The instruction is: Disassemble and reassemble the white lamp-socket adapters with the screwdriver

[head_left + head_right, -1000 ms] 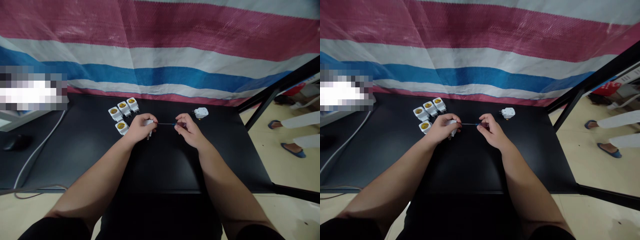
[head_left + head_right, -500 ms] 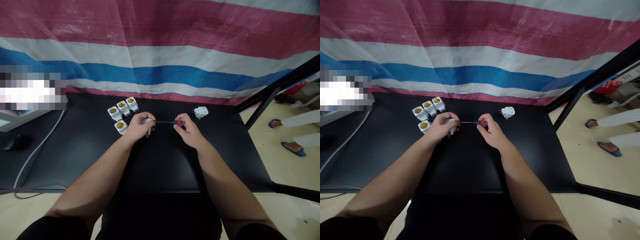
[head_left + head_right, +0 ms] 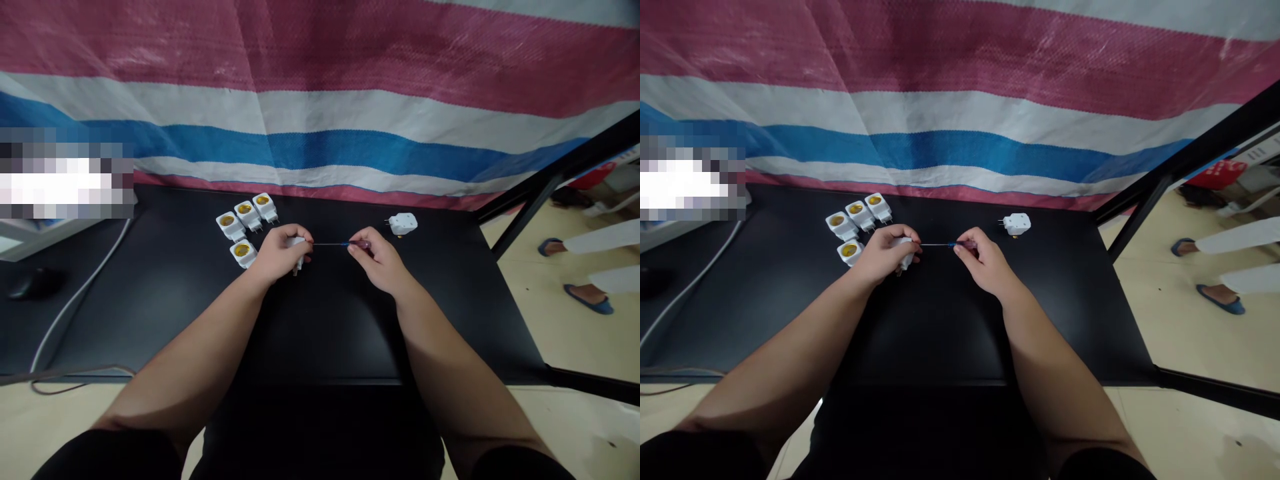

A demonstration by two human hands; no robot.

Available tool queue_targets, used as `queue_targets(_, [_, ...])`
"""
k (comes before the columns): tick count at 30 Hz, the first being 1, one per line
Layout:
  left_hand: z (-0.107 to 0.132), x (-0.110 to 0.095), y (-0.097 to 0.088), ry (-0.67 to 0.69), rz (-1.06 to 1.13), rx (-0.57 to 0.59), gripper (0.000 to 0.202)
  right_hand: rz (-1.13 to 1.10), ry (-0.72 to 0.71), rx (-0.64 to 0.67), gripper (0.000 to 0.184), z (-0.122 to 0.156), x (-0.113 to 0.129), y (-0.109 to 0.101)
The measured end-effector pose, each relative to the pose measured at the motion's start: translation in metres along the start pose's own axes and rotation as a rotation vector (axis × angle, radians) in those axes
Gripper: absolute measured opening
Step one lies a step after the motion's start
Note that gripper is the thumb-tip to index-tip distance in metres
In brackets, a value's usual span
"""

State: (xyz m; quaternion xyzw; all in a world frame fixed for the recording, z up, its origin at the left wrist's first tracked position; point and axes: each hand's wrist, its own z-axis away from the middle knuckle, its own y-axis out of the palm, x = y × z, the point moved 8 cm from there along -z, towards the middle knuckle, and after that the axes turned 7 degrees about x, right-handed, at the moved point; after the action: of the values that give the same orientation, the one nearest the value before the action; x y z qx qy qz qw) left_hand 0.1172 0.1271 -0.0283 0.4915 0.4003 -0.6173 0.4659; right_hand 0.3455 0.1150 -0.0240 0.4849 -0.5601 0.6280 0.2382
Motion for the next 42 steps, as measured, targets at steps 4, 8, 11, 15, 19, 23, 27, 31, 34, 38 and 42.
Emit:
queue_targets(4, [0.001, -0.004, 0.004, 0.042, -0.057, 0.052, 0.015, -0.028, 0.054, 0.018, 0.047, -0.001, -0.008, 0.002])
queue_targets(8, [0.001, -0.002, 0.001, 0.026, -0.035, 0.019, 0.016, -0.061, -0.012, 0.025, 0.032, 0.000, -0.002, 0.004])
queue_targets(11, [0.001, -0.001, 0.001, 0.007, -0.031, 0.007, 0.018, -0.011, -0.004, 0.034, 0.029, 0.001, 0.002, 0.004])
queue_targets(15, [0.001, -0.002, 0.003, 0.009, -0.057, 0.028, 0.020, -0.008, 0.057, 0.050, 0.043, 0.000, -0.002, 0.006])
queue_targets(19, [0.000, -0.002, 0.000, 0.011, -0.027, 0.006, 0.021, -0.055, -0.009, 0.041, 0.033, 0.001, 0.003, 0.007])
queue_targets(23, [-0.001, -0.002, 0.000, 0.035, -0.024, 0.023, 0.021, -0.006, 0.055, 0.080, 0.040, 0.000, 0.000, 0.010])
queue_targets(27, [-0.002, 0.000, 0.001, 0.026, -0.040, 0.042, 0.021, -0.007, 0.066, 0.048, 0.044, 0.000, 0.001, 0.009])
queue_targets(31, [-0.003, 0.002, -0.002, 0.012, -0.018, 0.003, 0.022, -0.015, 0.007, 0.052, 0.026, 0.001, 0.008, 0.011])
queue_targets(34, [-0.002, 0.000, -0.002, 0.030, -0.037, 0.009, 0.022, -0.025, 0.027, 0.053, 0.029, 0.001, 0.009, 0.010])
queue_targets(38, [0.000, -0.002, 0.002, 0.064, -0.101, 0.062, 0.020, -0.075, 0.081, 0.068, 0.043, 0.000, 0.003, 0.007])
queue_targets(42, [0.005, -0.016, 0.004, 0.243, -0.258, 0.096, 0.013, -0.167, 0.129, 0.092, 0.050, -0.001, -0.008, 0.009])
